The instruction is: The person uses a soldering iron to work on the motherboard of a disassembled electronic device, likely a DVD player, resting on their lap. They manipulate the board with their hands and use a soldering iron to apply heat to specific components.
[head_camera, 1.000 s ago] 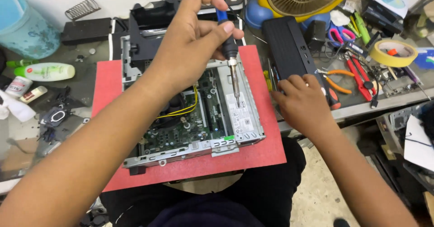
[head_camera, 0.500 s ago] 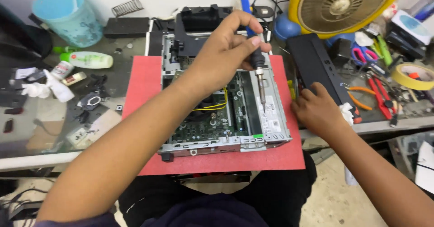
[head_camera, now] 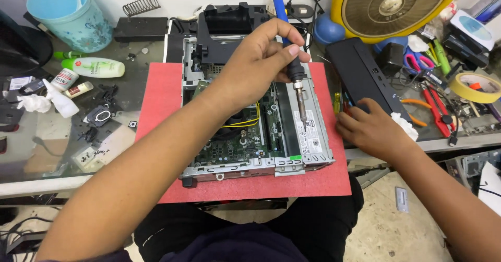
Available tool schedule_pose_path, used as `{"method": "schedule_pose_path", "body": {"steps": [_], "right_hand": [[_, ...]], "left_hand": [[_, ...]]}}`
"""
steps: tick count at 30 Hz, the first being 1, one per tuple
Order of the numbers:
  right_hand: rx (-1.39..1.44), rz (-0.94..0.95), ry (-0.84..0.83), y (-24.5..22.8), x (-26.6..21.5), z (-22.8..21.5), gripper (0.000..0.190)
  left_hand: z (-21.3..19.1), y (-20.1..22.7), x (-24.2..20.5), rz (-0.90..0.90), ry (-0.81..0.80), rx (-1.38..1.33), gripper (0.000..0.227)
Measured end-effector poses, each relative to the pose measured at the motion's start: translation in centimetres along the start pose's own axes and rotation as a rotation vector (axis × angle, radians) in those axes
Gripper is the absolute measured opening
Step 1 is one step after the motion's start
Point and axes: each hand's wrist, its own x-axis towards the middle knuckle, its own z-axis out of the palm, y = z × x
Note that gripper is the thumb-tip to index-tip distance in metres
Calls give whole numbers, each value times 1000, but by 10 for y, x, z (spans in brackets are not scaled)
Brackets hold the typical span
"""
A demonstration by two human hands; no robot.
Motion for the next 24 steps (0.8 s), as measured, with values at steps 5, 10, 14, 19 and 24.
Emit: {"method": "schedule_pose_path", "body": {"steps": [5, 10, 14, 19, 24], "right_hand": [[-12, 132, 92, -12, -8, -8, 15], [94, 734, 398, -47, -31, -11, 26], [280, 1165, 1087, -63, -25, 6, 55], [42, 1556, 1274, -115, -84, 55, 43], [508, 2366, 742, -250, -142, 169, 56]], "left_hand": [[4, -4, 5, 7, -1, 24, 5], [7, 0, 5, -2, -11, 29, 4], [10, -8, 5, 51, -41, 56, 3], [10, -21, 6, 80, -56, 42, 6], [4, -7, 0, 79, -13, 76, 7]]}}
